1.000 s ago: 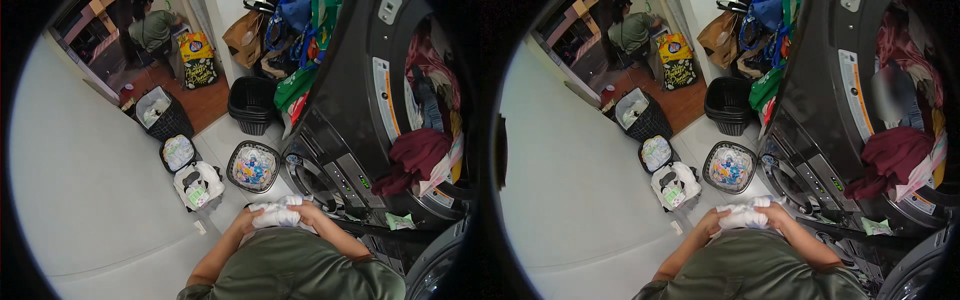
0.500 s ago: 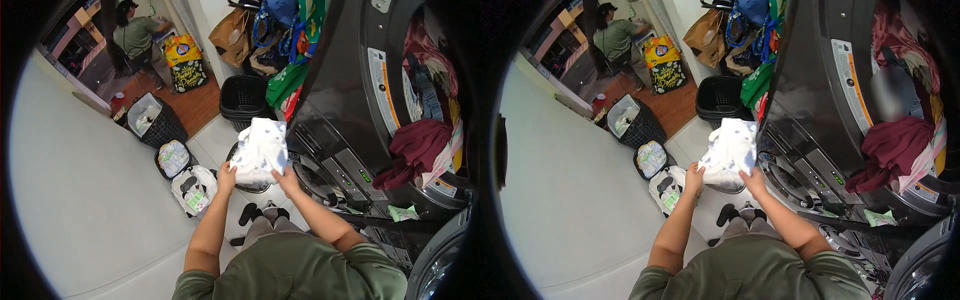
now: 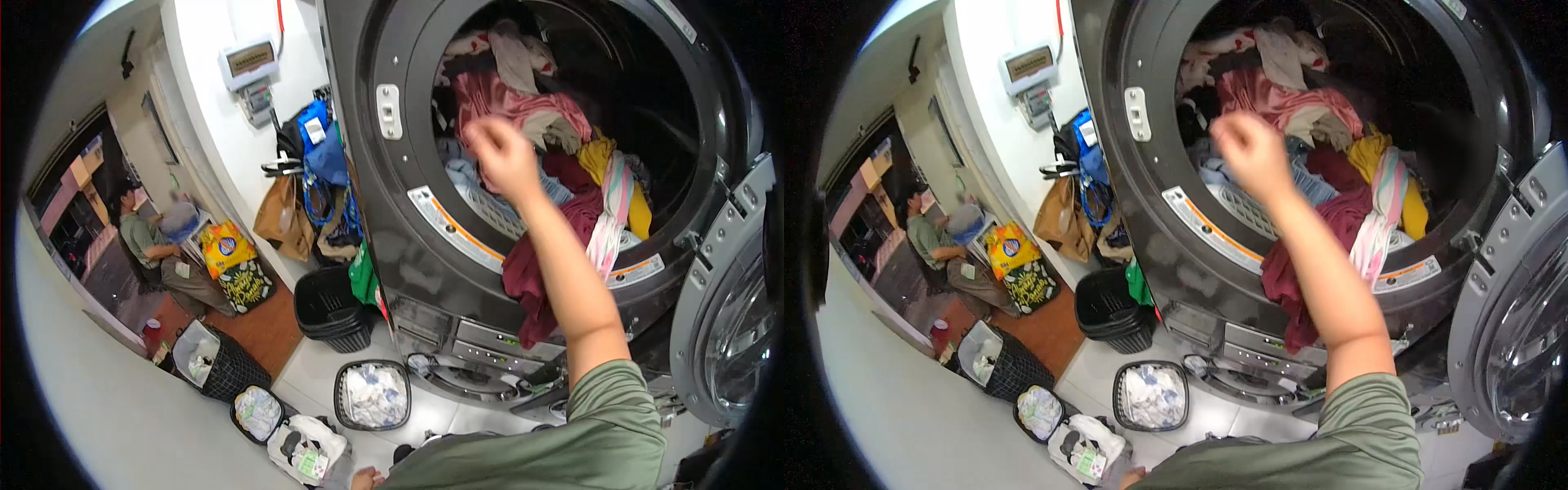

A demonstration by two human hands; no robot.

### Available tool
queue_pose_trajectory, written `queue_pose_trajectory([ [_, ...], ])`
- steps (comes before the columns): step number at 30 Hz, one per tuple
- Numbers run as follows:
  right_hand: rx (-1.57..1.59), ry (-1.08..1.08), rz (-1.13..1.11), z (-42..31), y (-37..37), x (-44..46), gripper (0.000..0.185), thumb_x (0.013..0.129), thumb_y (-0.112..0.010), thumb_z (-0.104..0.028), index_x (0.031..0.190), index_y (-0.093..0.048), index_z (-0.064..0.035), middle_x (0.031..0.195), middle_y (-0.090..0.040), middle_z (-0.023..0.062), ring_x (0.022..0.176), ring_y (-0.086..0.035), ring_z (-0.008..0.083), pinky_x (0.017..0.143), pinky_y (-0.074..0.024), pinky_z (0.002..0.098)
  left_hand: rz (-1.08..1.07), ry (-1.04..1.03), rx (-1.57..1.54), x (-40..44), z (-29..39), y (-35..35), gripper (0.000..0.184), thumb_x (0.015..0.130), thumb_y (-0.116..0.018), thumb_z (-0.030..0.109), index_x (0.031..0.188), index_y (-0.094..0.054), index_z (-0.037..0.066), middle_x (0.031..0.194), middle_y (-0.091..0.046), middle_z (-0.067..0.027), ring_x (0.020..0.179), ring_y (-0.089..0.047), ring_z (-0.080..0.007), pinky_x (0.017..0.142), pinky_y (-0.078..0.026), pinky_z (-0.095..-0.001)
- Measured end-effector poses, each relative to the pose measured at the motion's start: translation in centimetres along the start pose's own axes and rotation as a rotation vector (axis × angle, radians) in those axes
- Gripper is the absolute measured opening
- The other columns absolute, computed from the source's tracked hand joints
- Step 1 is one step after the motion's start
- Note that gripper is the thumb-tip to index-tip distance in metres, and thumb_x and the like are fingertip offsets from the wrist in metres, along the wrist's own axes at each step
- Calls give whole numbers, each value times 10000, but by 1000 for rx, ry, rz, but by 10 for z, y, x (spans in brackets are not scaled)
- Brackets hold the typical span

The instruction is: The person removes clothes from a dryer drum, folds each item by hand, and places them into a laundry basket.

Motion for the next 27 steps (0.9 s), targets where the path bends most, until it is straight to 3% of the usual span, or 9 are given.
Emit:
queue_pose_trajectory([
  [3, -736, 0, 18, 107, 22, 78, 451, 859, -681, -278, 1218, -586, -22, 1214, -610, 210, 1138, -588, 355, 897, -497, 423, 2, -98, 276, -10, 8, -12, 343, 964, -503, 262, 1243, -550, 67, 1124, -623, -168, 958, -648, -267, 796, -509, -385],
  [7, -1053, -320, -114, 222, 19, 74, 479, 828, -697, -292, 1234, -601, -57, 1287, -567, 236, 1192, -543, 398, 958, -474, 457, 60, -181, 616, -36, 10, -5, 378, 973, -509, 329, 1286, -552, 121, 1238, -588, -184, 1068, -613, -280, 910, -456, -426],
  [10, -769, -433, -57, 152, 26, 84, 441, 874, -612, -288, 1257, -595, -68, 1332, -515, 214, 1250, -463, 406, 995, -424, 508, 113, -236, 643, -48, 11, 2, 404, 979, -513, 379, 1318, -553, 161, 1324, -562, -197, 1151, -588, -290, 995, -417, -457],
  [13, -726, -72, 331, 57, 58, 85, 345, 825, -582, -219, 1147, -706, -200, 1247, -559, 218, 1159, -496, 418, 989, -418, 494, 113, -339, 107, -15, 28, -1, 351, 984, -520, 289, 1279, -562, 105, 1141, -653, -212, 1020, -634, -317, 764, -517, -405],
  [16, -220, 286, 295, -13, 86, 63, 321, 833, -513, -47, 1103, -681, -92, 1106, -620, 168, 1032, -585, 318, 942, -453, 371, 143, -507, 189, -76, 141, -31, 348, 950, -614, 226, 1187, -595, -29, 990, -675, -117, 901, -661, -204, 758, -548, -318],
  [18, 397, 158, 66, -79, 84, 17, 191, 885, -478, 32, 992, -635, 7, 992, -660, 81, 929, -616, 169, 836, -482, 272, 20, -721, 115, -117, 226, -62, 407, 957, -613, 251, 1238, -560, -38, 1091, -660, -151, 979, -653, -204, 852, -541, -328],
  [21, 440, 269, -429, -149, 52, -87, 196, 823, -551, 21, 990, -633, -39, 980, -644, 113, 960, -613, 271, 877, -470, 375, -446, -802, -287, -170, 327, -114, 649, 959, -532, 527, 1335, -488, 1, 1249, -600, -157, 1120, -599, -241, 937, -508, -410],
  [24, 756, 195, -708, -152, 4, -224, 437, 792, -469, 63, 1205, -586, -17, 1164, -588, 158, 1134, -556, 300, 1021, -411, 394, -1107, -650, -638, -226, 393, -166, 574, 972, -543, 406, 1416, -401, 71, 1393, -485, -160, 1199, -537, -287, 976, -478, -493],
  [27, 788, 3, -890, -156, -2, -282, 409, 809, -511, 1, 1211, -587, -13, 1175, -598, 166, 1126, -572, 294, 1017, -422, 385, -1087, -387, -527, -213, 447, -209, 659, 914, -580, 485, 1353, -465, 7, 1300, -573, -150, 1148, -589, -281, 947, -506, -431],
])
Point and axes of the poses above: each hand's wrist, its own x-axis towards the middle knuckle, its own y-axis out of the back of the hand, z = x × y, the point moved 2 cm from there along x, towards the middle knuckle
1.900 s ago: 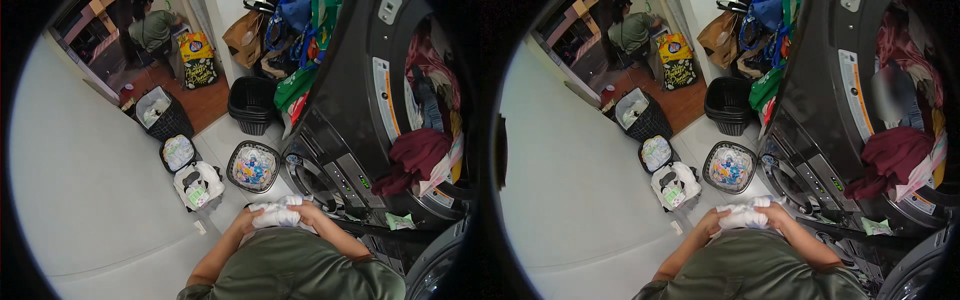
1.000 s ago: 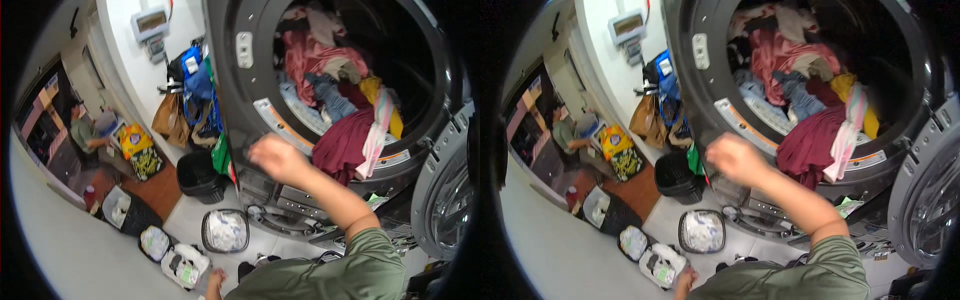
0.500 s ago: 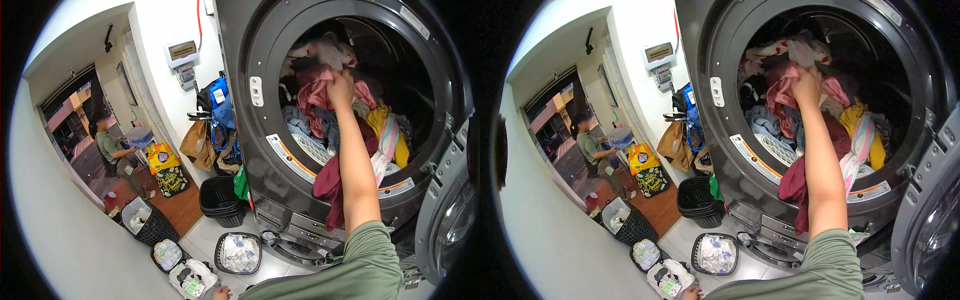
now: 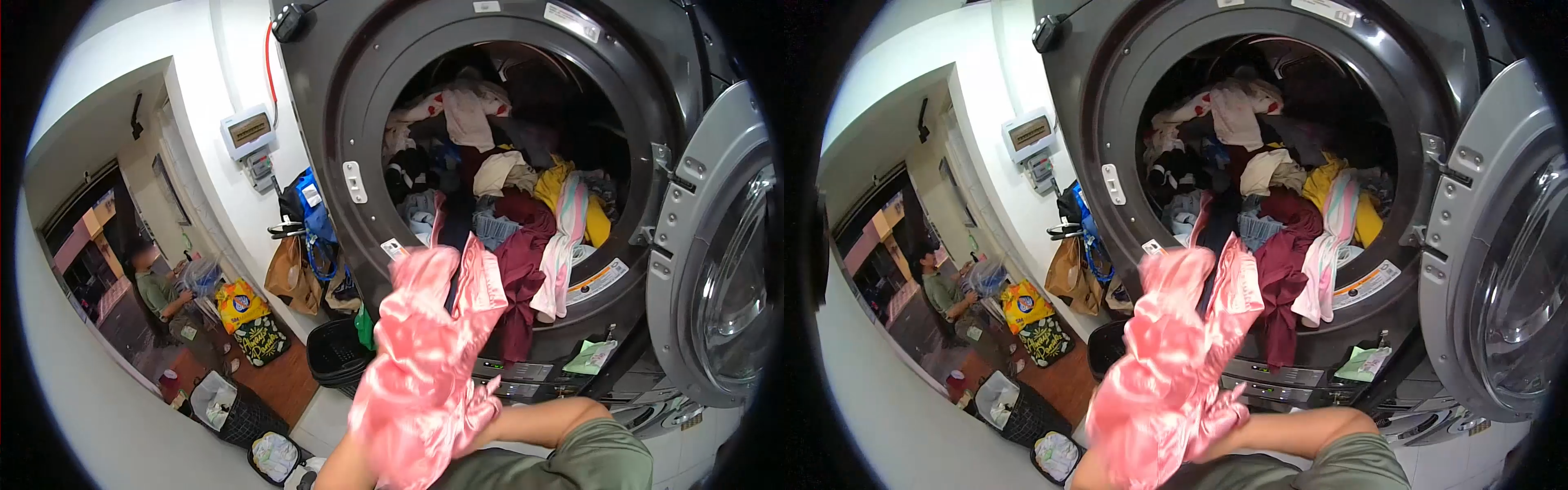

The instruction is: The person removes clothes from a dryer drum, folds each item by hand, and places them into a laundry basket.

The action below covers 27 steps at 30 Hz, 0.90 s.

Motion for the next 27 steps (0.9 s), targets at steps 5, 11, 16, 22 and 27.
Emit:
queue_pose_trajectory([
  [5, -9, -214, -15, -10, 23, -54, 395, 836, -582, -102, 1219, -589, -6, 1194, -616, 180, 1113, -598, 283, 1010, -439, 371, 110, -140, 487, 26, -5, -1, 480, 879, -668, 116, 1316, -500, 14, 1193, -629, -142, 1020, -653, -255, 910, -542, -405],
  [11, -213, -626, 327, 3, 79, -142, 408, 856, -652, -203, 1201, -597, 8, 1192, -640, 203, 1085, -629, 305, 977, -468, 376, 310, -378, 546, -86, -28, -20, 420, 898, -611, 21, 1309, -524, 7, 1245, -608, -93, 1109, -607, -200, 969, -485, -345],
  [16, -957, -488, 704, -69, 131, -62, 147, 825, -704, -154, 885, -658, -28, 907, -672, 163, 769, -666, 345, 673, -535, 413, 426, -774, 569, -148, -6, -12, 420, 965, -591, 154, 1339, -491, -9, 1250, -599, -143, 1081, -629, -249, 948, -526, -421],
  [22, -939, -456, 2, -19, 171, 44, 484, 720, -764, -116, 1180, -624, -174, 1289, -533, 137, 1055, -621, 348, 872, -531, 401, 312, -695, 260, -221, 2, -39, 849, 641, -723, -16, 1422, -390, 1, 1303, -570, -190, 1205, -563, -352, 1068, -415, -462],
  [27, -914, -222, 604, -75, 283, 70, 382, 693, -565, 23, 1056, -661, -48, 933, -662, 112, 892, -642, 233, 792, -522, 372, 363, -856, 100, -249, -11, -42, 697, 765, -620, 155, 1420, -404, 54, 1321, -540, -218, 1164, -567, -347, 1002, -449, -460],
])
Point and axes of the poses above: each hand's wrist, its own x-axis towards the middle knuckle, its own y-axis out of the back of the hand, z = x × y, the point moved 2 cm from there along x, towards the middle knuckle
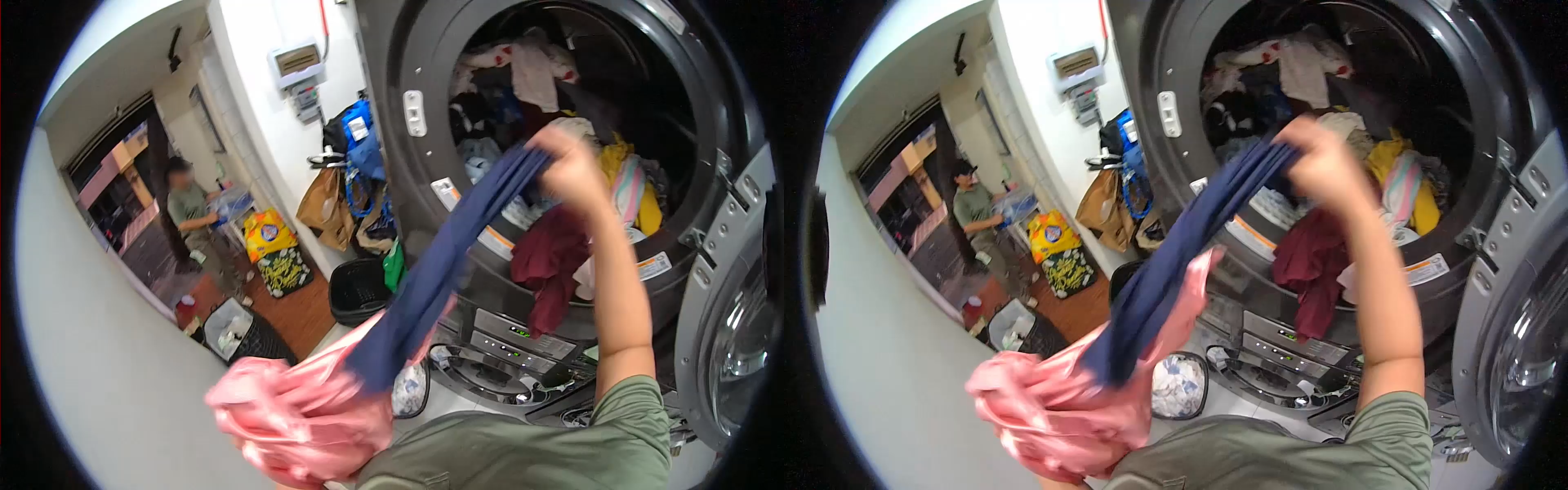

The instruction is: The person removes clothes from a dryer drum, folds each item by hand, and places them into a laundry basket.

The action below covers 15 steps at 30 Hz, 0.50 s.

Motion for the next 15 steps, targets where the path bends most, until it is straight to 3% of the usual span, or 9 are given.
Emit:
queue_pose_trajectory([
  [2, -116, -256, 480, 49, 63, 29, 408, 753, -582, -24, 1160, -594, -5, 918, -665, 201, 825, -655, 270, 795, -535, 388, 26, -7, -57, -8, -4, 5, 645, 815, -579, 223, 1419, -409, 75, 1328, -528, -229, 1147, -569, -345, 975, -463, -460],
  [3, -878, -21, 718, 82, 89, 38, 329, 836, -596, -106, 1136, -595, 29, 918, -676, 238, 902, -673, 310, 815, -528, 410, 46, -9, -93, -12, -8, 7, 621, 839, -559, 257, 1418, -412, 86, 1332, -522, -235, 1139, -570, -344, 962, -470, -459],
  [4, -1022, -254, 591, 126, 104, 31, 342, 903, -575, -211, 1138, -601, 36, 976, -673, 238, 937, -673, 321, 839, -523, 412, 56, -11, -140, -12, -11, 7, 600, 864, -538, 291, 1418, -415, 96, 1335, -516, -240, 1130, -571, -343, 948, -477, -459],
  [6, -891, -219, 524, 70, 100, 10, 394, 954, -588, -299, 1174, -604, 28, 1014, -673, 200, 906, -679, 296, 826, -532, 396, 59, -19, -233, -6, -13, 7, 563, 914, -497, 359, 1417, -420, 117, 1342, -504, -251, 1114, -573, -341, 922, -491, -458],
  [7, -616, -6, 578, 39, 80, -10, 399, 939, -623, -282, 1207, -603, 12, 995, -676, 164, 840, -686, 260, 790, -547, 377, 40, -16, -270, 4, -12, 2, 549, 938, -476, 393, 1416, -423, 128, 1346, -498, -257, 1105, -574, -340, 908, -498, -458],
  [9, 172, 147, 178, -90, -4, -42, 436, 869, -702, -186, 1268, -595, -48, 1210, -596, 126, 949, -683, 222, 786, -543, 293, -44, -12, -273, 31, 3, -11, 529, 988, -435, 462, 1415, -428, 149, 1353, -486, -268, 1089, -576, -338, 882, -512, -457],
  [12, 612, 389, -650, -157, -140, -109, 857, 685, -857, -317, 1385, -476, -3, 1475, -394, 208, 1345, -416, 289, 1056, -409, 421, -129, -102, -97, 67, 13, -27, 524, 982, -497, 384, 1427, -401, 126, 1326, -530, -217, 1070, -594, -332, 841, -528, -424],
  [13, 1007, 247, -858, -166, -187, -145, 769, 741, -826, -317, 1352, -499, 15, 1425, -464, 228, 1253, -512, 263, 1016, -441, 403, -199, -136, -101, 81, 7, -19, 536, 956, -547, 321, 1421, -400, 98, 1292, -553, -186, 1060, -605, -300, 859, -519, -396],
  [15, 866, 34, -1279, -152, -227, -164, 687, 795, -786, -314, 1328, -511, 19, 1291, -583, 202, 1132, -595, 237, 978, -471, 396, -368, -150, -47, 95, 1, -4, 570, 913, -623, 213, 1412, -392, 63, 1246, -580, -138, 1041, -624, -258, 892, -505, -362],
])
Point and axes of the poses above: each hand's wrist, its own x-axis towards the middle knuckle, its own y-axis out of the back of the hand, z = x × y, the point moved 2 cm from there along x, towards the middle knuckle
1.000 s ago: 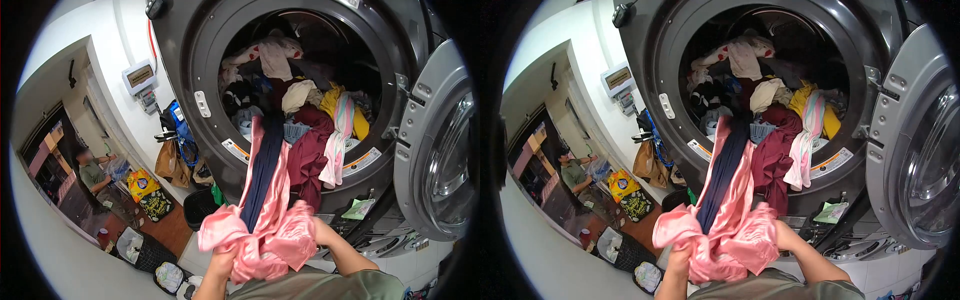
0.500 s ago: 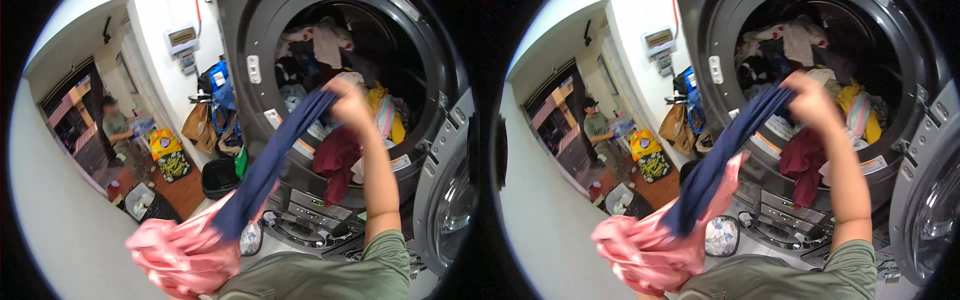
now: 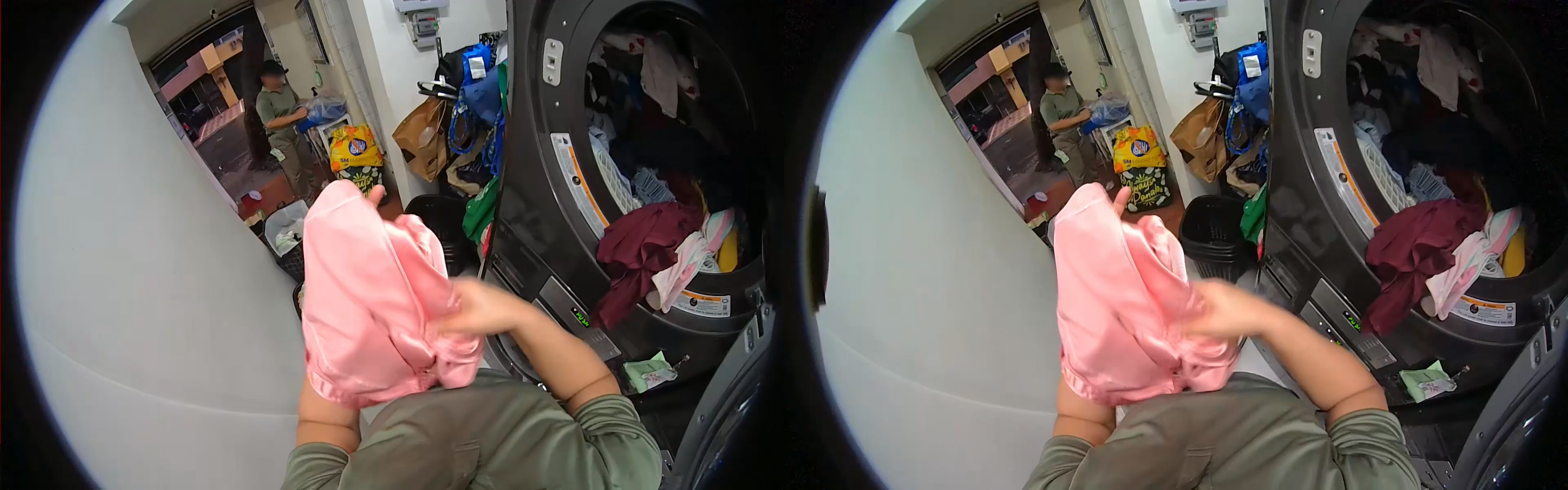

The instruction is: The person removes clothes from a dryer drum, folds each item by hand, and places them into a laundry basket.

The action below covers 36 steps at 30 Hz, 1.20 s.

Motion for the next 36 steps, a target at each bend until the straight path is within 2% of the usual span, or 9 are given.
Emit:
queue_pose_trajectory([
  [2, 315, -234, 323, 13, 39, -6, 516, 866, -707, -319, 1238, -580, 17, 1157, -658, 150, 1017, -652, 235, 932, -511, 386, -70, 28, 254, -15, -6, 9, 589, 902, -644, 186, 1417, -380, 75, 1241, -581, -130, 1037, -626, -267, 909, -503, -383],
  [5, 797, 470, 439, -9, 69, -15, 398, 919, -614, -151, 1287, -542, -20, 1213, -621, 118, 1052, -613, 180, 918, -487, 322, -23, 24, 860, -52, -21, 8, 595, 919, -627, 237, 1441, -362, 129, 1263, -571, -156, 1055, -613, -329, 916, -513, -464],
  [9, 1120, 10, 659, 125, 65, -42, 359, 925, -606, -139, 1257, -534, -22, 1198, -620, 119, 1053, -628, 209, 930, -514, 345, 399, 614, 36, -119, -35, 70, 535, 929, -586, 130, 1415, -385, 29, 1360, -521, -150, 1230, -542, -310, 1028, -472, -451],
  [11, 1063, -249, 798, 170, 69, -62, 352, 925, -607, -144, 1249, -541, -22, 1188, -624, 117, 1042, -631, 207, 919, -518, 344, 141, 315, 579, -146, -29, 104, 703, 834, -737, 206, 1439, -395, 102, 1391, -514, -110, 1190, -574, -265, 1036, -478, -417],
  [16, 675, -542, 930, 238, 62, -109, 334, 926, -608, -156, 1228, -556, -23, 1164, -633, 113, 1013, -637, 202, 891, -526, 343, 458, 1132, 157, -230, -41, 173, 524, 870, -701, 244, 1336, -537, 71, 1218, -645, -105, 1063, -622, -258, 832, -515, -353],
  [21, 144, -910, 622, 319, -13, -148, 318, 927, -610, -167, 1208, -571, -23, 1139, -642, 109, 985, -642, 198, 863, -534, 342, 294, 1612, 806, -322, -25, 264, 687, 843, -726, 188, 1446, -412, 88, 1359, -543, -139, 1217, -525, -286, 971, -457, -394],
  [25, 5, -1001, 366, 338, -59, -168, 306, 928, -611, -177, 1191, -583, -23, 1120, -649, 105, 962, -647, 194, 841, -541, 342, 352, 1028, 1313, -223, -28, 189, 958, 756, -818, 237, 1528, -267, 102, 1488, -399, -138, 1365, -392, -274, 1038, -404, -388],
  [27, -45, -958, 415, 327, -32, -165, 301, 928, -612, -182, 1183, -589, -24, 1110, -652, 103, 950, -650, 192, 830, -544, 341, 84, 465, 369, -164, -67, 115, 1045, 720, -836, 169, 1536, -193, 61, 1531, -328, -108, 1373, -379, -277, 1086, -359, -380],
  [36, 861, 77, 632, 71, 121, -116, 280, 930, -614, -203, 1146, -617, -24, 1066, -669, 96, 899, -660, 183, 780, -558, 339, 196, -52, 1448, -55, -18, 71, 69, 889, -625, 45, 905, -669, -6, 867, -584, -49, 842, -570, -180, 739, -462, -292],
])
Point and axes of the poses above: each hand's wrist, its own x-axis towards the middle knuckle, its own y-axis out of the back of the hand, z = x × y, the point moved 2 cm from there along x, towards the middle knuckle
